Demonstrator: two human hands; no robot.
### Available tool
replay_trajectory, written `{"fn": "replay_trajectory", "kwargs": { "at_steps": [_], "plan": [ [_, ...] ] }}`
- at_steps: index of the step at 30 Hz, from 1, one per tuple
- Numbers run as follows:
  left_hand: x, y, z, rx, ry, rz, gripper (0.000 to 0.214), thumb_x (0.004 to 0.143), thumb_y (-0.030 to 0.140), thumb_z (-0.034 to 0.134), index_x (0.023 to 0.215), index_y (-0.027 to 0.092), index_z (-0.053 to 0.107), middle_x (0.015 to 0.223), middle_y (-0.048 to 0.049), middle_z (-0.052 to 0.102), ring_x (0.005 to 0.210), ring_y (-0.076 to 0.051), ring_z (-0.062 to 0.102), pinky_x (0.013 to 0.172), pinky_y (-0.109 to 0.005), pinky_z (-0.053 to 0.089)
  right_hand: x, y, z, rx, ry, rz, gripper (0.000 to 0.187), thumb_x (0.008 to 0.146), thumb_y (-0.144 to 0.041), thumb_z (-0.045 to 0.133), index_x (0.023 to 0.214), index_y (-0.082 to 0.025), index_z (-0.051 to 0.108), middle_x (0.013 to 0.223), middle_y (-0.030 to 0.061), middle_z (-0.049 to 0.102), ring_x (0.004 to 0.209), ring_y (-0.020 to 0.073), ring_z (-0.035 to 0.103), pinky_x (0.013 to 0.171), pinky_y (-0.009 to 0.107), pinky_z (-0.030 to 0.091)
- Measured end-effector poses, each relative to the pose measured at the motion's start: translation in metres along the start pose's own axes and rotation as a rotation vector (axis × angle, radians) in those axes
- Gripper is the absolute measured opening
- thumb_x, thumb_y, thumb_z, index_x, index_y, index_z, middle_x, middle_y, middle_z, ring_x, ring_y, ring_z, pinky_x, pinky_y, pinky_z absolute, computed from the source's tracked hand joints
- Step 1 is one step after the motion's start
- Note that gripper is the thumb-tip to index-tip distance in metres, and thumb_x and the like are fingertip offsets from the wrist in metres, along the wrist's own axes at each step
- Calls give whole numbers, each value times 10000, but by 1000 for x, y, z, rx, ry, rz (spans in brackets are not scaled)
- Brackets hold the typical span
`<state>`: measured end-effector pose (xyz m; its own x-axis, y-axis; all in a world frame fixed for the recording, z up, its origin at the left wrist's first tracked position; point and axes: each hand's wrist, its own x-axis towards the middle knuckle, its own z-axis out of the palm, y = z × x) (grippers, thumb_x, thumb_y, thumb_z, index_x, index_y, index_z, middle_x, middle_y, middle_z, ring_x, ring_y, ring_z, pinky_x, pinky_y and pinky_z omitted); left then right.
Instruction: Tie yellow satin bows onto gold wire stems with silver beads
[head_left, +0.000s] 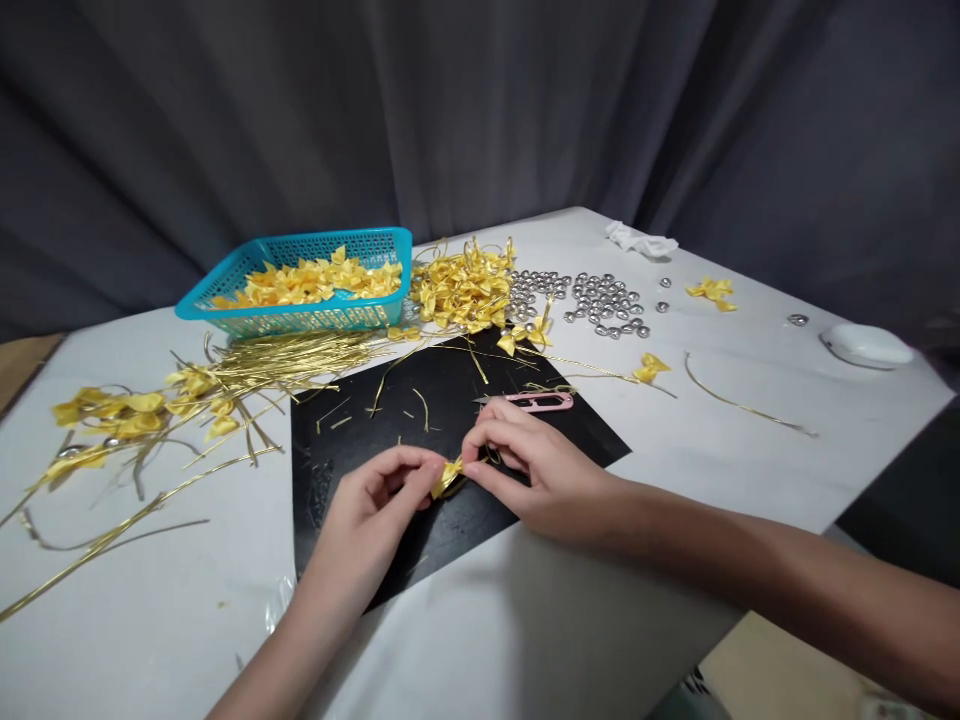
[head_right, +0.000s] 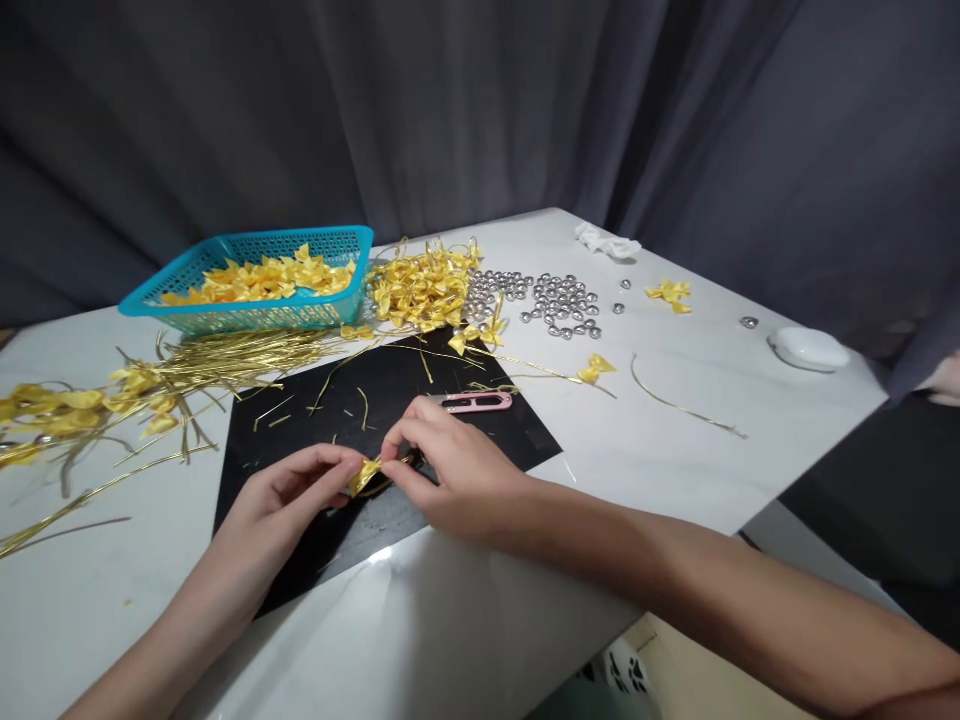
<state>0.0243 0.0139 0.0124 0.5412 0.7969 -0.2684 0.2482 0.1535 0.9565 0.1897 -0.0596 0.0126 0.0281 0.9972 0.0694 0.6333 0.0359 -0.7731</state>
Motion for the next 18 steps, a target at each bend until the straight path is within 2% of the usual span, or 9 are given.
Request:
{"fn": "replay_trajectory", "kwargs": {
  "at_steps": [5,11,14,18],
  "plan": [
    [0,0,1,-44,17,-79,176,675,336,721,730,169,720,714,-7,718,680,-101,609,648,-151,464,0,0,2,13,43,9,73,837,-199,522,805,-164,577,770,-8,422,628,90,373,616,233,328],
    [-4,5,7,-105,57,-143,168,545,222,785,686,154,724,656,-13,730,621,-116,642,642,-186,513,0,-3,4,50,-3,40,76,829,-187,518,781,-158,570,789,-7,439,598,75,364,592,220,330],
    [-4,5,6,-92,42,-156,136,554,217,780,660,155,723,643,-11,730,601,-105,637,628,-175,509,1,-4,1,59,-54,45,78,832,-187,511,793,-157,572,834,2,463,579,62,365,562,206,330],
    [-4,6,4,-73,-12,-156,89,583,215,767,640,164,721,608,2,717,575,-81,615,584,-141,472,4,-8,-8,99,-199,85,76,830,-189,501,808,-151,563,866,8,503,538,39,374,524,189,337]
  ]
}}
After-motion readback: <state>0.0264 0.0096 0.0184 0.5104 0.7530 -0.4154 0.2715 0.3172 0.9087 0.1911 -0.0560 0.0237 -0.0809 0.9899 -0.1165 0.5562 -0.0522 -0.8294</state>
